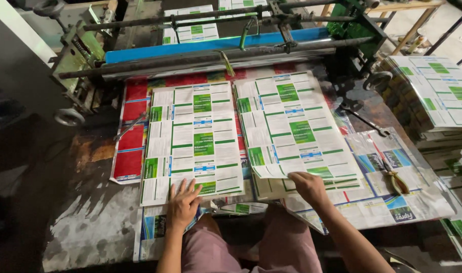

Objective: Monitoring and aligning printed paper sheets as they pass through an industrial printing machine.

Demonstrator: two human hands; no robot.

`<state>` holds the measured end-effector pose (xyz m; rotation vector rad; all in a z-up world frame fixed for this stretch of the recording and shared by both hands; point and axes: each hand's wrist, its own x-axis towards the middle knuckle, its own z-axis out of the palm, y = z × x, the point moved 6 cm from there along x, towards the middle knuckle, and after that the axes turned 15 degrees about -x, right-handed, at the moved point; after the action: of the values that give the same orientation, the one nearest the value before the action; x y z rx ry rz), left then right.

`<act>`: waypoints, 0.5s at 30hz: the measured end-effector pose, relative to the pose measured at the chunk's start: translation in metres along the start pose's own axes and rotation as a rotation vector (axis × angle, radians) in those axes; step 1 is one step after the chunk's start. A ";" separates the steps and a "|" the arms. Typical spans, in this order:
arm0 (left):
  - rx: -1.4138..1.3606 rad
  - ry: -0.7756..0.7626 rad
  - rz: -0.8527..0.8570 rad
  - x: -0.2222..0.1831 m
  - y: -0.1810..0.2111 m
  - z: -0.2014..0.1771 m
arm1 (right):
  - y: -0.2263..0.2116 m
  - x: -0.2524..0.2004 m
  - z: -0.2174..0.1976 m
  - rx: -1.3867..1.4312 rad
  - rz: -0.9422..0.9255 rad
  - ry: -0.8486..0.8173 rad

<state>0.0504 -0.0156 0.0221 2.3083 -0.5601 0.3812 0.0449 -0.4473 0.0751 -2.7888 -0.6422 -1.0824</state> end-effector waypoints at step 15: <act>-0.023 0.065 0.047 -0.003 -0.004 0.005 | 0.025 0.028 0.057 0.052 0.034 -0.038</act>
<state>0.0505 -0.0159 0.0155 2.2552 -0.5843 0.4677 0.1094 -0.4478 0.0525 -2.7718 -0.6147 -0.9940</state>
